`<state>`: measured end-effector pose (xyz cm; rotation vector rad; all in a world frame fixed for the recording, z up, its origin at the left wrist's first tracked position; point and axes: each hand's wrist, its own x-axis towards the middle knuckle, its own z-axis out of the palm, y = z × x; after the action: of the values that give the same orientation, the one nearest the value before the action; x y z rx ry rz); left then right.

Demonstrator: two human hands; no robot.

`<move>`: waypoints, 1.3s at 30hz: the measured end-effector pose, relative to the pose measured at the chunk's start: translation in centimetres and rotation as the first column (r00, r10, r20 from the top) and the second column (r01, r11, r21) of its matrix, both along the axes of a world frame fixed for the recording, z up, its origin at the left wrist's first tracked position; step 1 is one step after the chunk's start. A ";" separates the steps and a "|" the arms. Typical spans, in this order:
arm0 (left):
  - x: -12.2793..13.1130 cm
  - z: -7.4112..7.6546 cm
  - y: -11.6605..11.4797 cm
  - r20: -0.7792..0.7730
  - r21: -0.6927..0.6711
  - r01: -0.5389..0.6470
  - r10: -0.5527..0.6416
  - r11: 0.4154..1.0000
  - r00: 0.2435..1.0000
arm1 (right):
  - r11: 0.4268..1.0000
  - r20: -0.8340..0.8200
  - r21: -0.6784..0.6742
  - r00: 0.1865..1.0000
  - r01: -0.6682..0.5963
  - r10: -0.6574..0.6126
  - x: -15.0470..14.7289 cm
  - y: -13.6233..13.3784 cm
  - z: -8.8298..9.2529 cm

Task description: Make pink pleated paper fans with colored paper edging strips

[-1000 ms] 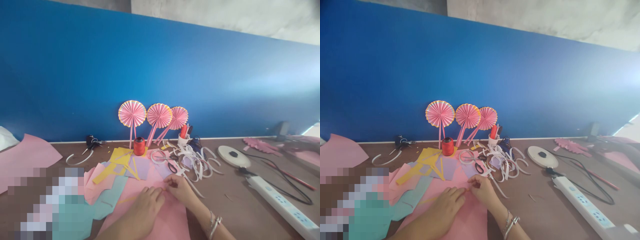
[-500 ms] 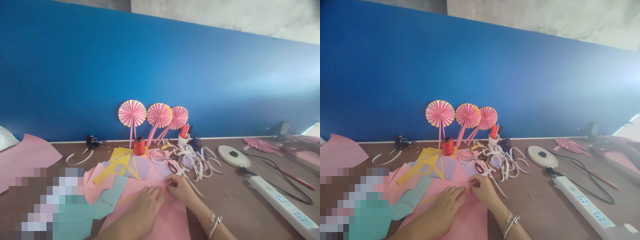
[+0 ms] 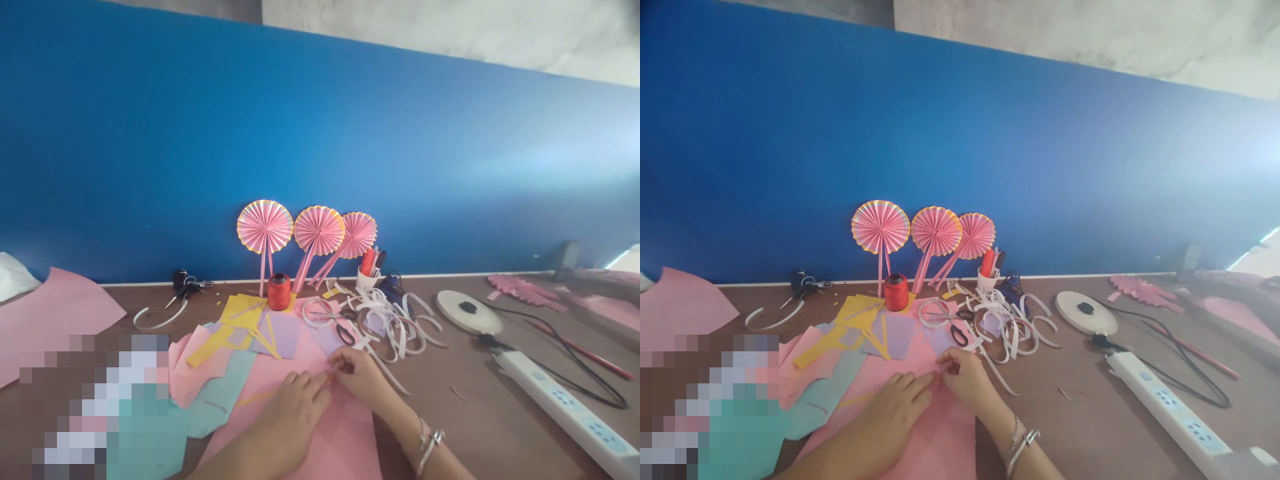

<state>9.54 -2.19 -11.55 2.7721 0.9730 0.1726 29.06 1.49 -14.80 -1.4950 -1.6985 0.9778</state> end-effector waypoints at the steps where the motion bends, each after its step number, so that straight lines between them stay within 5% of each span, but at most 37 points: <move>1: 0.0 0.1 0.0 -0.003 0.004 0.002 -0.002 1.000 1.000 | 1.000 0.008 0.005 1.000 -0.002 0.002 0.0 0.0 0.1; 10: 0.4 0.7 -0.3 -0.049 0.064 0.037 -0.034 0.997 0.998 | 0.995 0.229 0.097 0.973 -0.002 -0.020 -0.6 -0.8 1.8; 16: 0.5 -0.3 -0.3 -0.059 0.060 0.030 -0.026 0.998 0.998 | 0.996 0.299 0.089 0.953 0.021 -0.047 -0.6 -1.0 2.0; 27: 0.1 -1.1 -0.5 -0.063 0.073 0.005 0.000 0.997 0.998 | 0.999 0.211 0.021 0.977 0.026 -0.030 -0.3 -0.8 1.9; 34: 0.1 -2.7 -0.8 -0.022 0.110 -0.018 0.021 0.994 1.000 | 0.999 0.011 -0.018 0.999 -0.044 0.045 0.3 -0.7 1.6; 39: 0.2 -3.8 -0.9 -0.028 0.144 -0.093 0.098 0.985 0.995 | 0.993 0.077 -0.046 0.990 -0.112 0.115 0.5 -1.0 2.5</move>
<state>9.76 -3.12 -15.31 2.8666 1.1460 0.2166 29.52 0.45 -12.27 -1.4958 -1.8474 1.0309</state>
